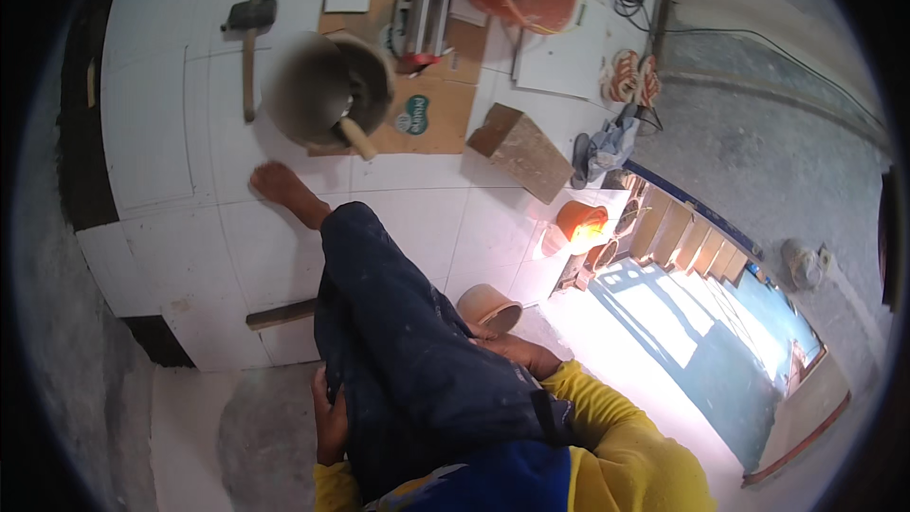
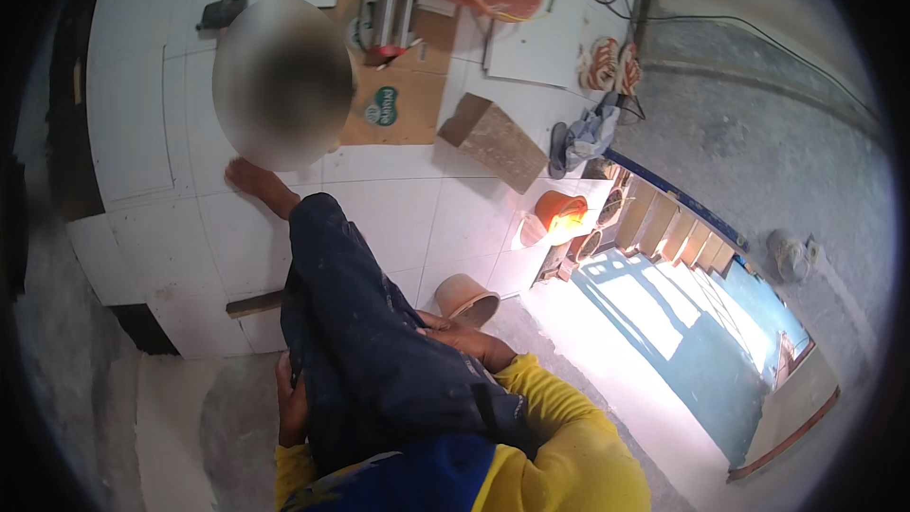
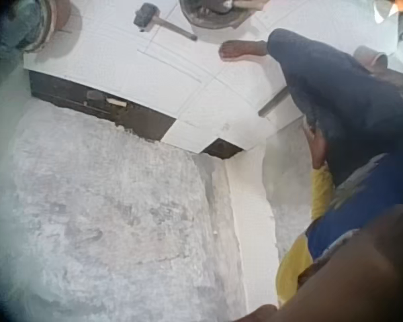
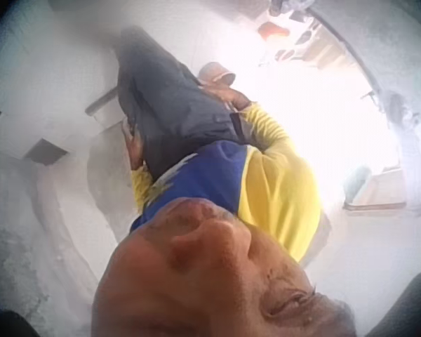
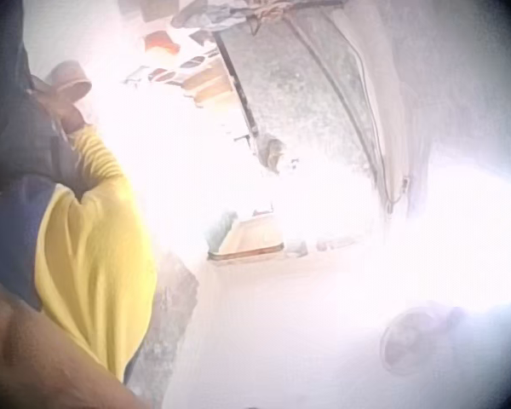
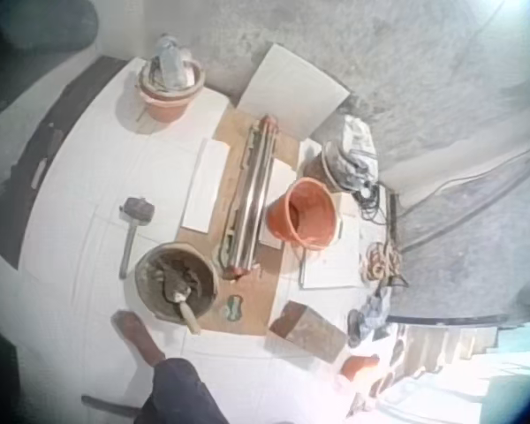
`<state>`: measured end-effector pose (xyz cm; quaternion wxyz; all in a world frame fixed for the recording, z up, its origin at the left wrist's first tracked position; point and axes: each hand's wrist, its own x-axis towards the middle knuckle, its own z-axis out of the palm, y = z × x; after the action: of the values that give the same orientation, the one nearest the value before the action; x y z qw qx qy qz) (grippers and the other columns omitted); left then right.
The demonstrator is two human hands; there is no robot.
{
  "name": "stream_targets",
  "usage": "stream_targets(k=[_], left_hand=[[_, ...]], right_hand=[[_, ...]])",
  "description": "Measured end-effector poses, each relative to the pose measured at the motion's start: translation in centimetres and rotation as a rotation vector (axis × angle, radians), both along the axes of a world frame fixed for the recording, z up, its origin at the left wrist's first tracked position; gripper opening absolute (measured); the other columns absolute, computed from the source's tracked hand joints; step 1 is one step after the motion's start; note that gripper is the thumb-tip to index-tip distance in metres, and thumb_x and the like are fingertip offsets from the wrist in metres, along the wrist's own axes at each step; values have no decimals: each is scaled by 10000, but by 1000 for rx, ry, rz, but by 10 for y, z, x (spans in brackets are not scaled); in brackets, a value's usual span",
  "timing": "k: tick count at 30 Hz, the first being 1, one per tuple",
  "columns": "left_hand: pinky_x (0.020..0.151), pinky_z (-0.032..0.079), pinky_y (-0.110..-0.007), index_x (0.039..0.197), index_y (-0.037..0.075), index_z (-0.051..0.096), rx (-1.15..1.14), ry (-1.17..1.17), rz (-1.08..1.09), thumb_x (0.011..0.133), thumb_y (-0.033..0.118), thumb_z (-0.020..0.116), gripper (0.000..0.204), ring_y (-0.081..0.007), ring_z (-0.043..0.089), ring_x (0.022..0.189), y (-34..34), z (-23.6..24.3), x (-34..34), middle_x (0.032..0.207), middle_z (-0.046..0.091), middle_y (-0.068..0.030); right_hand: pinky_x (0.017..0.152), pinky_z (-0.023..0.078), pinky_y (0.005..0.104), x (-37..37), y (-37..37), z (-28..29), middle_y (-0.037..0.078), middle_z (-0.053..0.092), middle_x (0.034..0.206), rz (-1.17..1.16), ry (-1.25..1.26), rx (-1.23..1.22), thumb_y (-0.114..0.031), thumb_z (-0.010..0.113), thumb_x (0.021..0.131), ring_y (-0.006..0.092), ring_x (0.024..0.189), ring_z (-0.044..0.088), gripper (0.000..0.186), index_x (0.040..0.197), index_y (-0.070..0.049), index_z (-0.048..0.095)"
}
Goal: The person spreads cement on the floor with a trowel, places white tiles, and taps them with a rubber mallet to level them. They use a spirit level to check alignment and wipe the tiles with a cloth.
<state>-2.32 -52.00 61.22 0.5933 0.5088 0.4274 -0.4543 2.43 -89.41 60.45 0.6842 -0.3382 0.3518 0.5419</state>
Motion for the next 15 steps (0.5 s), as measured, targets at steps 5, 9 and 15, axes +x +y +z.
stream_targets(k=[5,9,15], left_hand=[[1258,328,-433,1665,1,284,121,-52,-223,1122,313,582,694,-345,378,1558,-70,30,-36,1687,371,-233],[1254,341,-439,1658,-29,273,257,-306,-542,1123,320,562,701,-394,408,1541,-106,-16,-86,1681,365,-266],[1192,428,-487,1596,-43,365,207,-24,-121,1118,356,562,653,-386,519,1429,-220,-39,-116,1600,447,-249]], right_hand=[[1008,490,268,-48,-101,54,12,700,1265,-37,-28,-205,-261,711,1067,120,1126,632,364,1337,-23,658],[819,521,298,-85,-227,50,12,731,938,260,-75,-582,-336,749,1026,118,844,632,298,1050,-40,736],[933,583,454,-169,-505,-34,193,793,1027,809,-285,-890,-492,748,970,392,1002,753,526,1290,-75,719]])
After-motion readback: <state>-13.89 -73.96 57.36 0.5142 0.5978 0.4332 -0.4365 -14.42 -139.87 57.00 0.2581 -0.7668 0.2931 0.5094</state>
